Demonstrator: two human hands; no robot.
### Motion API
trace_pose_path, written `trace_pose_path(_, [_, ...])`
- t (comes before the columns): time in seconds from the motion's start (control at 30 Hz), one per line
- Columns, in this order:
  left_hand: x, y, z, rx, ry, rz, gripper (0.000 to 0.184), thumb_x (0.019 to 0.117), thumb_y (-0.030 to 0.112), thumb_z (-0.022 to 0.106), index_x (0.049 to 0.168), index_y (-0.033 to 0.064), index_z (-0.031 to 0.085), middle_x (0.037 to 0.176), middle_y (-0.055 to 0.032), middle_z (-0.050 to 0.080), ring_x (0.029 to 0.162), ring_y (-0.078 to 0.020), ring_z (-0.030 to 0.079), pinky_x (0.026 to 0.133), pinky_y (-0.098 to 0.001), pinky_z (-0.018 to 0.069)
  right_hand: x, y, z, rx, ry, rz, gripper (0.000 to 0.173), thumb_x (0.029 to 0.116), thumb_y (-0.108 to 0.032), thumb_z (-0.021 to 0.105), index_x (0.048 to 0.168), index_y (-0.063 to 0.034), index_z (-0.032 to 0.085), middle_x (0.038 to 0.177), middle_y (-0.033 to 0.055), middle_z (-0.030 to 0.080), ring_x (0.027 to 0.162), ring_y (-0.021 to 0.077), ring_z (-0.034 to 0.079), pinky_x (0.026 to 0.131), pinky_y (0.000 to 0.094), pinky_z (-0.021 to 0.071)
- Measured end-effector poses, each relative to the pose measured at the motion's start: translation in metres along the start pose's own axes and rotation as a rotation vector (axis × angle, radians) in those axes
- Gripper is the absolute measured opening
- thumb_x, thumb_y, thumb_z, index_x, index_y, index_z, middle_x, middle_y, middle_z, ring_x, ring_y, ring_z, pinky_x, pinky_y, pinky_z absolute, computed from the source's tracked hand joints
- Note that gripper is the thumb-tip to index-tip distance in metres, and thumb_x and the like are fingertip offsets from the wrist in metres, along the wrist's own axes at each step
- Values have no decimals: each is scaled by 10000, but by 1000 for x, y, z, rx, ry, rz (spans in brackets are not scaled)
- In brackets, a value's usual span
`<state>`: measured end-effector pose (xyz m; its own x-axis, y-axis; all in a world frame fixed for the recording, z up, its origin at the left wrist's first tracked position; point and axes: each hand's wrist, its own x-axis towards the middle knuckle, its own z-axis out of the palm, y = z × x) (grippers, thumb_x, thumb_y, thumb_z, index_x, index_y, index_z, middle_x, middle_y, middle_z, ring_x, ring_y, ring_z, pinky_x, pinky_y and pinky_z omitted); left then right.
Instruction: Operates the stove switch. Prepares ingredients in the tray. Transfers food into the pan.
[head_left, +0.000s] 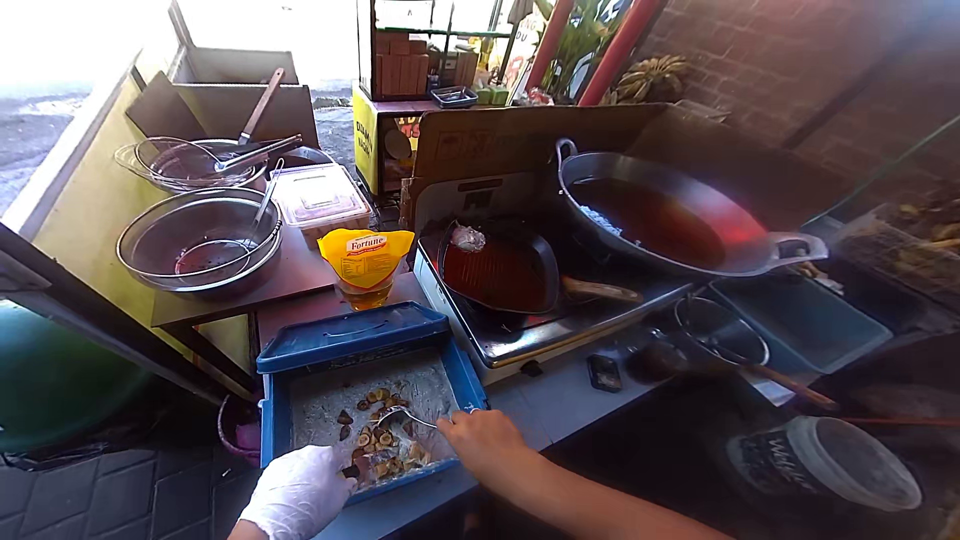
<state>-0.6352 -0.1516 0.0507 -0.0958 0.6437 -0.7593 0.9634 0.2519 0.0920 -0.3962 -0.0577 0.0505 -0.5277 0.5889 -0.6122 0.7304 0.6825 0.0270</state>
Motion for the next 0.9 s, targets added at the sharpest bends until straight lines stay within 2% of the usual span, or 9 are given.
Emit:
trace_pose_path(0.1, [-21, -5, 2, -50, 8, -51, 531, 957, 607, 519, 1042, 121, 717, 1077, -141, 730, 1061, -348, 697, 855, -604, 543, 10, 6, 15, -28, -42, -49, 377, 1015, -5, 448, 1368, -57, 570, 1190, 243, 663, 1025, 448, 684, 803, 596, 557])
trace_pose_path(0.17, [-35, -7, 4, -80, 71, -50, 543, 959, 622, 493, 1048, 139, 724, 1073, -144, 732, 1047, -361, 698, 836, -622, 536, 9, 14, 21, -24, -84, -63, 306, 1016, -36, 450, 1277, -57, 610, 1133, 228, 684, 1010, 435, 692, 808, 599, 556])
trace_pose_path(0.3, [-63, 3, -16, -112, 52, -62, 532, 990, 611, 470, 1186, 182, 716, 1182, -144, 720, 1129, -364, 677, 903, -603, 518, 1, 36, 19, 19, -117, -146, 276, 1052, -142, 437, 1203, -118, 668, 1086, 192, 713, 1016, 412, 701, 804, 624, 548])
trace_pose_path(0.4, [-81, -7, -10, -158, 158, -11, 535, 963, 642, 482, 1131, 208, 747, 1048, -115, 753, 1005, -341, 717, 810, -601, 551, -16, 54, 18, 66, 40, -195, 351, 1093, -250, 361, 1261, -189, 664, 1063, 154, 720, 989, 375, 711, 791, 591, 555])
trace_pose_path(0.47, [-92, -11, -10, -216, 220, -7, 525, 966, 632, 488, 1116, 208, 758, 993, -101, 758, 952, -329, 723, 761, -607, 543, -31, 61, 30, 64, 262, -213, 331, 1084, -263, 391, 1210, -217, 693, 928, 115, 719, 832, 332, 727, 658, 537, 570])
trace_pose_path(0.53, [-82, -12, -12, -279, 211, -97, 503, 963, 625, 508, 1122, 219, 759, 1026, -93, 756, 984, -315, 717, 797, -610, 539, -41, 64, 50, -10, 550, -231, 275, 1031, -235, 485, 1142, -257, 736, 767, 52, 675, 624, 251, 687, 483, 438, 535])
trace_pose_path(0.63, [-37, -3, -4, -335, 151, -157, 482, 929, 645, 538, 1043, 230, 754, 1002, -64, 747, 976, -288, 710, 799, -595, 544, -50, 67, 75, -47, 793, -251, 316, 987, -186, 536, 1197, -288, 749, 724, 8, 626, 549, 186, 621, 429, 349, 492])
trace_pose_path(0.73, [2, 11, 8, -301, 58, -58, 494, 919, 645, 552, 1006, 193, 732, 991, -70, 732, 971, -287, 705, 799, -583, 551, -58, 71, 92, -6, 859, -249, 318, 1010, -199, 534, 1239, -296, 732, 735, -5, 622, 578, 162, 616, 456, 320, 493])
trace_pose_path(0.9, [12, 15, 2, -163, -34, 1, 482, 917, 621, 559, 946, 160, 696, 946, -88, 713, 932, -292, 698, 763, -579, 539, -67, 82, 98, 21, 743, -155, 320, 1051, -312, 467, 1200, -308, 750, 727, -8, 646, 575, 167, 643, 446, 352, 503])
